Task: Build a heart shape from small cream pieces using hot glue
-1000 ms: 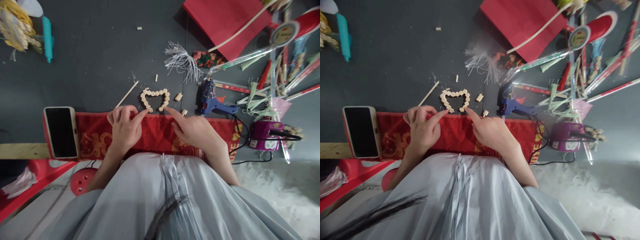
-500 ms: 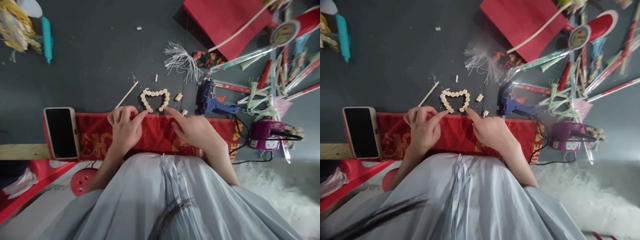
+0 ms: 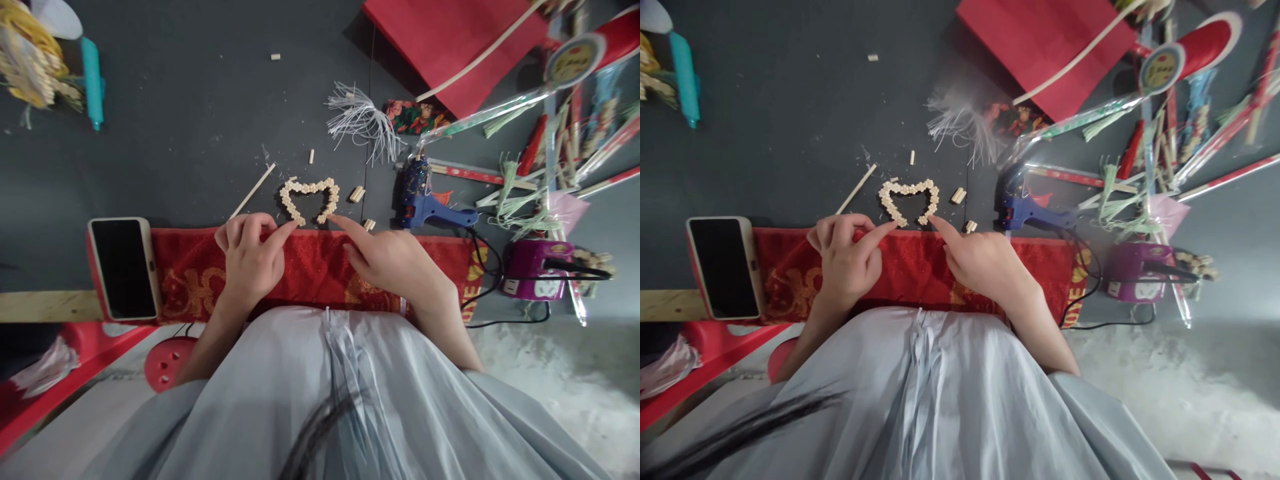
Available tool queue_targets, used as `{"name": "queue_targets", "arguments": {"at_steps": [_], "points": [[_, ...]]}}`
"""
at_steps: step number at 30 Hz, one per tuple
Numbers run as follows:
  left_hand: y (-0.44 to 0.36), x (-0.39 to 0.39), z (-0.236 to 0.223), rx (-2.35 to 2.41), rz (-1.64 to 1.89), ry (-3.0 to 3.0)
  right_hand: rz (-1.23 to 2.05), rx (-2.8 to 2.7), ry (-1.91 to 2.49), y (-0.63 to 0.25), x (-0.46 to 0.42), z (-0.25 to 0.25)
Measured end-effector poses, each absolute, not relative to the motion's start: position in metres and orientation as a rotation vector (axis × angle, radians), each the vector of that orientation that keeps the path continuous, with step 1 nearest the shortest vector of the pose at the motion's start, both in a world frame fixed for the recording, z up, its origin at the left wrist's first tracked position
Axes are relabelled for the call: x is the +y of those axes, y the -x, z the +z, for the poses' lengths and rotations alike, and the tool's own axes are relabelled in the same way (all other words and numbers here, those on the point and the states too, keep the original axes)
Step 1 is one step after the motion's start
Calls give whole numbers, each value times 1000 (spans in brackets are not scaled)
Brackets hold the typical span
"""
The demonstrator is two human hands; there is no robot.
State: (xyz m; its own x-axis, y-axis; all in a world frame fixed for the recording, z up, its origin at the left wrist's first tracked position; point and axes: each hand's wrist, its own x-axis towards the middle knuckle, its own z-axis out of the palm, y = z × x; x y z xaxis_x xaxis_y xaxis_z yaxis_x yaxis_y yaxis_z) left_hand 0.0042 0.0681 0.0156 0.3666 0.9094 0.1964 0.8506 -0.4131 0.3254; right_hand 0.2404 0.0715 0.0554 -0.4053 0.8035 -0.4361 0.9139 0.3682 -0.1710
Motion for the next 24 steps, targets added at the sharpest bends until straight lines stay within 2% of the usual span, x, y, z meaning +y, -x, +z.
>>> {"name": "queue_targets", "arguments": {"at_steps": [9,24], "points": [[-6,69,16,1607,455,-2406,-571,2421,-1544,-243,70,54],[-5,71,13,1602,561,-2446,-602,2419,-1558,-238,75,57]]}}
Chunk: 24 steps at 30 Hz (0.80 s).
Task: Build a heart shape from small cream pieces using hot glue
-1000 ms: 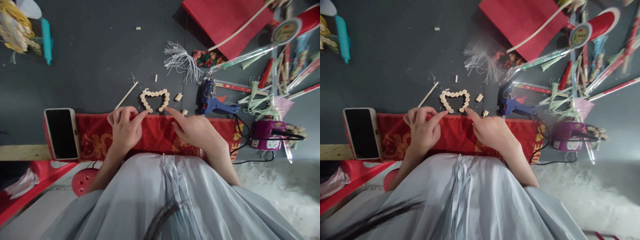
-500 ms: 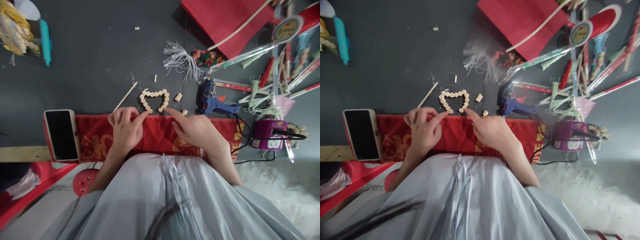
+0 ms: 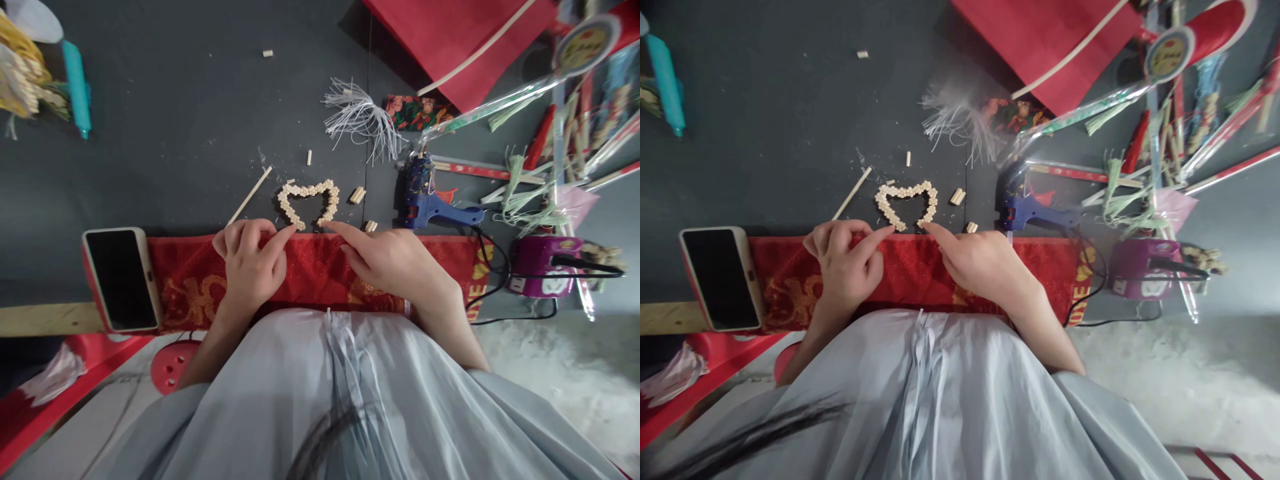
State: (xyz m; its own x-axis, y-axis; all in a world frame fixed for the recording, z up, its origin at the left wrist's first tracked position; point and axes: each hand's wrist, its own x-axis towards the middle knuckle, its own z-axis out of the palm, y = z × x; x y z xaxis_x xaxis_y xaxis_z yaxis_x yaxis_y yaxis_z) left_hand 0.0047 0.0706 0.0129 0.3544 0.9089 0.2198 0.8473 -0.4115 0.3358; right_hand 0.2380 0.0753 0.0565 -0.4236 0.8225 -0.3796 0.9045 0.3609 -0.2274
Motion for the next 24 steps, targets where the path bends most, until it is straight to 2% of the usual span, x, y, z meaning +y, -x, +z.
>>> {"name": "queue_targets", "arguments": {"at_steps": [12,24], "points": [[-5,81,-2,1590,748,-2379,-676,2602,-1627,-235,88,43],[-5,88,-1,1542,821,-2312,-478,2582,-1746,-223,91,39]]}}
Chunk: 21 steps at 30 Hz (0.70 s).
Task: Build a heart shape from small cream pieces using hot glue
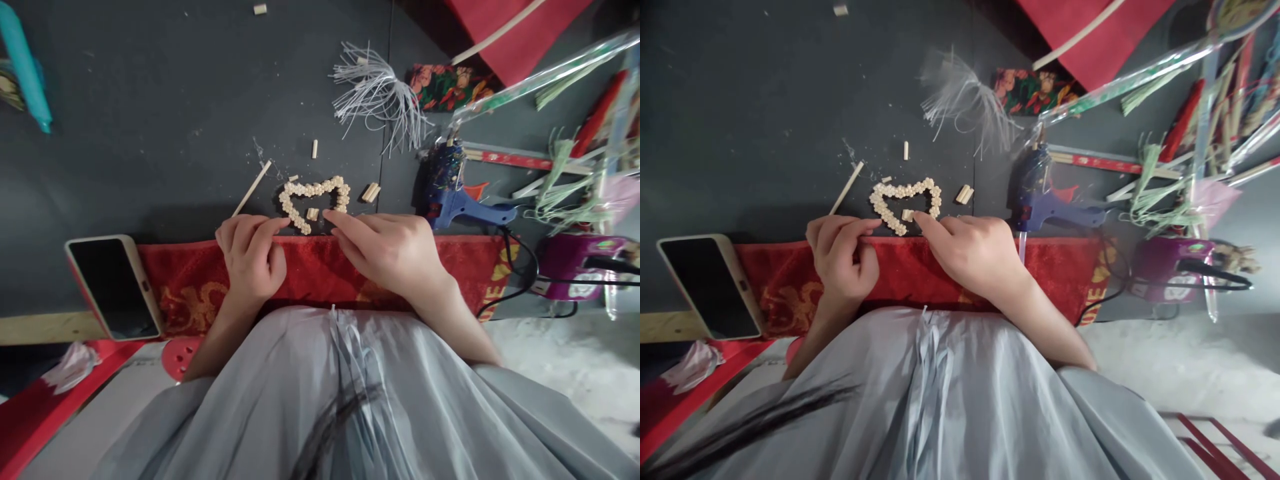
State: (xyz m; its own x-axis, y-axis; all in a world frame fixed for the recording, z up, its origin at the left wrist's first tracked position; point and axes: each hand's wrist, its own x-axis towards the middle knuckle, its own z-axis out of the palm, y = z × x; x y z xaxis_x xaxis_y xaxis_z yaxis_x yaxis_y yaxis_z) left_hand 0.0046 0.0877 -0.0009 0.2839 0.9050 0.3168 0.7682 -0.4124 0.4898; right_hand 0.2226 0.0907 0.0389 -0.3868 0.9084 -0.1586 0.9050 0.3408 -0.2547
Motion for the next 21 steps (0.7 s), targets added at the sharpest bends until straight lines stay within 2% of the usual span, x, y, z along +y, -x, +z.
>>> {"name": "queue_targets", "arguments": {"at_steps": [15,21], "points": [[-3,86,1,1591,750,-2242,566,-2772,1884,-195,114,51],[0,84,-1,1516,801,-2240,487,-2651,1681,-207,104,47]]}}
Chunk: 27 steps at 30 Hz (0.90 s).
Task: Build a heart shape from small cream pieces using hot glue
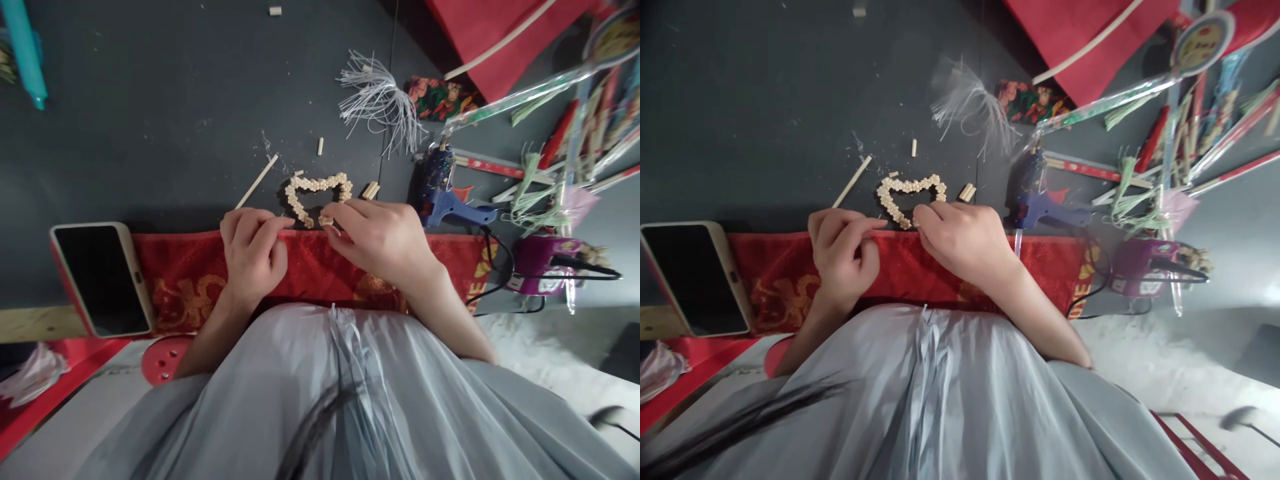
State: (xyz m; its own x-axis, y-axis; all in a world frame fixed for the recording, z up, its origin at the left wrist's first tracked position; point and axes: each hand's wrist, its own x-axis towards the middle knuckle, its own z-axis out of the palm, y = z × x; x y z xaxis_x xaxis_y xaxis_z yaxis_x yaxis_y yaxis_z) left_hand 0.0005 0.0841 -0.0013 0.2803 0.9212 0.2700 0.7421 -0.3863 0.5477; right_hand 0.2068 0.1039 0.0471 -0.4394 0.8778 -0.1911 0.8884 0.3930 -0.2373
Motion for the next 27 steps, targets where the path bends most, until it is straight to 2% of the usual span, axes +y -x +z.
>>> {"name": "queue_targets", "arguments": {"at_steps": [3,6,14,21,27], "points": [[-1,84,-4,1468,890,-2277,-466,2818,-1683,-214,94,43],[-3,84,-3,1370,998,-2327,-589,2931,-1715,-220,84,39],[-15,78,6,1000,949,-2445,-949,2955,-1718,-226,67,33],[-21,76,8,1007,967,-2454,-981,3037,-1773,-226,63,27],[-24,70,11,1173,783,-2405,-990,3112,-1807,-227,64,23]]}}
